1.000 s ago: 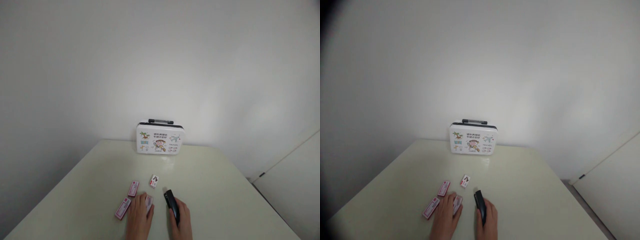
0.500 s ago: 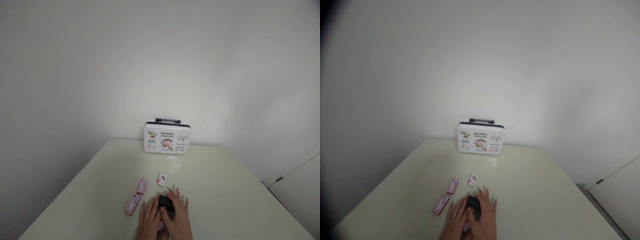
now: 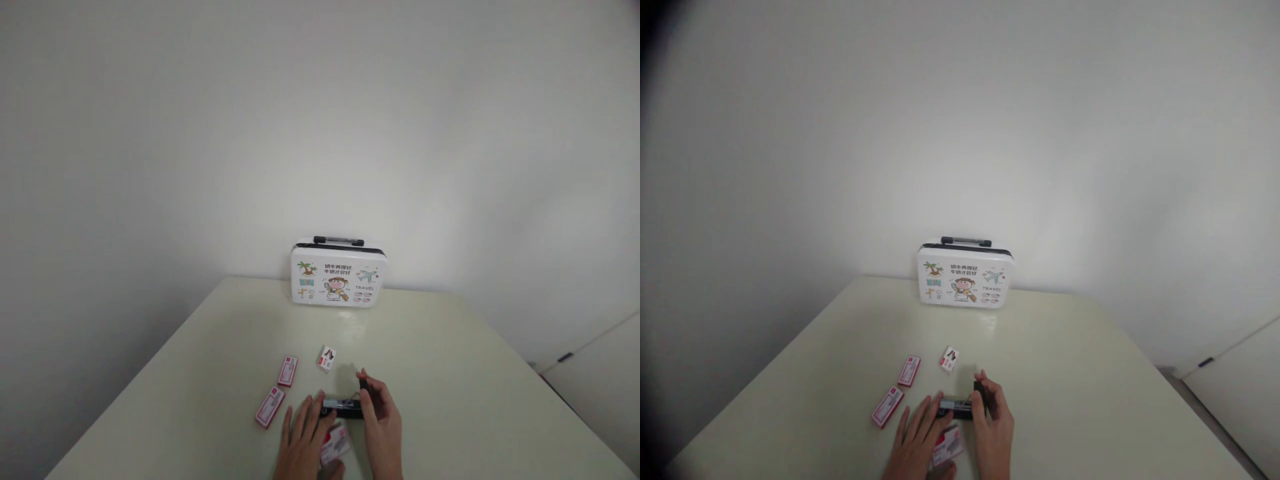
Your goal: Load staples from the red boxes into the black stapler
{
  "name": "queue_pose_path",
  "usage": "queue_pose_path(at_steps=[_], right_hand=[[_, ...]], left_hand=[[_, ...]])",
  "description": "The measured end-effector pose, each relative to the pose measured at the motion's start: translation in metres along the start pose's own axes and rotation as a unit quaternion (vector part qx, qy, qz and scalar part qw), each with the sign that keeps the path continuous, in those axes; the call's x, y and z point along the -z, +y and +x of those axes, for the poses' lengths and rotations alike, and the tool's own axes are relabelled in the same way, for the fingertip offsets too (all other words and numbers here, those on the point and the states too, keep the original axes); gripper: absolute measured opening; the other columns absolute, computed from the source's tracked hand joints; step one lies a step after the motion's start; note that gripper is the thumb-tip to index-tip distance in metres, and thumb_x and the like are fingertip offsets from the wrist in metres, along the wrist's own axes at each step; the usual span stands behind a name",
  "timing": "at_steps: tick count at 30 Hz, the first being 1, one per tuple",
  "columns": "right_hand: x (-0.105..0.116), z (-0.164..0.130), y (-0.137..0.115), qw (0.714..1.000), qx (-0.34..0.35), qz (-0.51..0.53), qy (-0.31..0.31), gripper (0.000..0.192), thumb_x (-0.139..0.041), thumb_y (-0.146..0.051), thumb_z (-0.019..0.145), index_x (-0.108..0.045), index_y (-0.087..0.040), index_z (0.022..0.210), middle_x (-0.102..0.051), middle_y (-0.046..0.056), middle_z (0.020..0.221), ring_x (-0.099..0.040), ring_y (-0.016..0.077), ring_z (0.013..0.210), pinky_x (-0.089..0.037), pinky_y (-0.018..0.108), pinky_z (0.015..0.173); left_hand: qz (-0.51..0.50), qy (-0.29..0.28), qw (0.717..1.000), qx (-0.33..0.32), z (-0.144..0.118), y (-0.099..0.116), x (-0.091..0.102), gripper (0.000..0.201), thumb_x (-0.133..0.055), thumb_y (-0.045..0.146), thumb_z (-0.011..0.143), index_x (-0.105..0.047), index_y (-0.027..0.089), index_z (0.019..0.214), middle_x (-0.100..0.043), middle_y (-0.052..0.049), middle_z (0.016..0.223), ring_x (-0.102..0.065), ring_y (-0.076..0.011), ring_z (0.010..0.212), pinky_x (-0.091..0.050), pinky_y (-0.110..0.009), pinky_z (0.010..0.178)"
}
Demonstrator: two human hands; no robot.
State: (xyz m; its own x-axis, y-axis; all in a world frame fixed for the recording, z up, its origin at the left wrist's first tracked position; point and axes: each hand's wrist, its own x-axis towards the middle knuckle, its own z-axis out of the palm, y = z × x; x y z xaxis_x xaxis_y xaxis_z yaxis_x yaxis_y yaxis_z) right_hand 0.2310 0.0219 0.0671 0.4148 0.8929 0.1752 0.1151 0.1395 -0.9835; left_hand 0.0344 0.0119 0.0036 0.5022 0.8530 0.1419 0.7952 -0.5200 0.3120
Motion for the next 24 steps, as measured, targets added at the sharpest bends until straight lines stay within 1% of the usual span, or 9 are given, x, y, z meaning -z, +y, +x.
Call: queue_pose_path(at_steps=[4,7,10,13,16,19,21,23,24], right_hand=[[0.037,0.002,0.006,0.998,-0.038,-0.024,0.042,0.054,-0.056,-0.065,0.090,-0.069,-0.018,0.113,-0.074,0.011,0.117,-0.067,0.0276,0.109,-0.056,0.037,0.093],[0.067,0.005,0.016,0.989,-0.118,-0.044,0.074,0.066,-0.049,-0.077,0.086,-0.070,-0.017,0.107,-0.077,0.009,0.095,-0.071,0.0274,0.088,-0.059,0.034,0.071],[0.088,0.005,0.026,0.977,-0.196,-0.052,0.069,0.073,-0.050,-0.085,0.078,-0.067,-0.018,0.105,-0.075,0.006,0.082,-0.068,0.0232,0.064,-0.054,0.031,0.053],[0.096,0.000,0.033,0.971,-0.229,-0.037,0.054,0.076,-0.051,-0.088,0.075,-0.060,-0.022,0.112,-0.072,0.004,0.084,-0.063,0.0190,0.053,-0.045,0.028,0.041],[0.089,-0.012,0.036,0.972,-0.229,-0.045,0.018,0.071,-0.051,-0.087,0.077,-0.057,-0.024,0.108,-0.065,-0.002,0.074,-0.054,0.0146,0.043,-0.034,0.025,0.037],[0.069,-0.026,0.040,0.975,-0.198,-0.079,-0.060,0.065,-0.049,-0.086,0.080,-0.059,-0.022,0.089,-0.056,-0.004,0.058,-0.046,0.0116,0.042,-0.030,0.023,0.041],[0.049,-0.035,0.043,0.972,-0.169,-0.091,-0.132,0.067,-0.047,-0.087,0.080,-0.057,-0.022,0.077,-0.051,-0.004,0.051,-0.045,0.0114,0.044,-0.030,0.024,0.045],[0.029,-0.041,0.046,0.967,-0.155,-0.082,-0.185,0.068,-0.046,-0.088,0.080,-0.057,-0.021,0.076,-0.049,-0.004,0.049,-0.043,0.0114,0.044,-0.029,0.024,0.046],[0.021,-0.043,0.047,0.965,-0.154,-0.077,-0.198,0.068,-0.046,-0.089,0.079,-0.057,-0.022,0.077,-0.049,-0.005,0.049,-0.042,0.0115,0.044,-0.029,0.024,0.046]], left_hand=[[-0.015,-0.001,1.000,0.010,0.001,0.003,0.004,0.088,-0.077,0.048,0.078,-0.034,0.048,0.154,-0.022,0.000,0.167,-0.034,-0.0431,0.148,-0.028,-0.070,0.116],[-0.021,0.010,1.000,-0.002,0.002,0.001,0.007,0.095,-0.081,0.045,0.075,-0.031,0.047,0.155,-0.023,-0.001,0.166,-0.036,-0.0439,0.147,-0.030,-0.071,0.115],[-0.029,0.015,0.999,-0.040,0.002,-0.004,0.009,0.093,-0.078,0.048,0.078,-0.029,0.045,0.157,-0.027,-0.004,0.166,-0.037,-0.0431,0.146,-0.035,-0.068,0.113],[-0.049,0.041,0.996,-0.055,-0.003,-0.011,0.007,0.079,-0.077,0.047,0.080,-0.043,0.042,0.151,-0.034,-0.007,0.164,-0.039,-0.0411,0.145,-0.039,-0.063,0.113],[-0.092,0.062,0.994,-0.019,-0.011,-0.016,0.004,0.069,-0.081,0.039,0.076,-0.057,0.034,0.141,-0.051,-0.011,0.152,-0.049,-0.0365,0.138,-0.046,-0.053,0.111],[-0.128,0.052,0.990,0.021,-0.016,-0.015,0.011,0.055,-0.081,0.040,0.077,-0.066,0.032,0.129,-0.065,-0.010,0.130,-0.060,-0.0320,0.121,-0.051,-0.046,0.103],[-0.140,0.031,0.989,0.032,-0.015,-0.010,0.021,0.045,-0.080,0.044,0.078,-0.070,0.032,0.121,-0.068,-0.007,0.119,-0.063,-0.0302,0.112,-0.052,-0.044,0.098],[-0.146,0.010,0.989,0.039,-0.010,-0.004,0.032,0.041,-0.079,0.045,0.079,-0.071,0.033,0.117,-0.069,-0.005,0.113,-0.063,-0.0290,0.108,-0.051,-0.043,0.096],[-0.147,0.003,0.988,0.044,-0.007,-0.001,0.037,0.041,-0.080,0.045,0.079,-0.071,0.033,0.116,-0.070,-0.004,0.112,-0.063,-0.0287,0.107,-0.050,-0.043,0.096]])
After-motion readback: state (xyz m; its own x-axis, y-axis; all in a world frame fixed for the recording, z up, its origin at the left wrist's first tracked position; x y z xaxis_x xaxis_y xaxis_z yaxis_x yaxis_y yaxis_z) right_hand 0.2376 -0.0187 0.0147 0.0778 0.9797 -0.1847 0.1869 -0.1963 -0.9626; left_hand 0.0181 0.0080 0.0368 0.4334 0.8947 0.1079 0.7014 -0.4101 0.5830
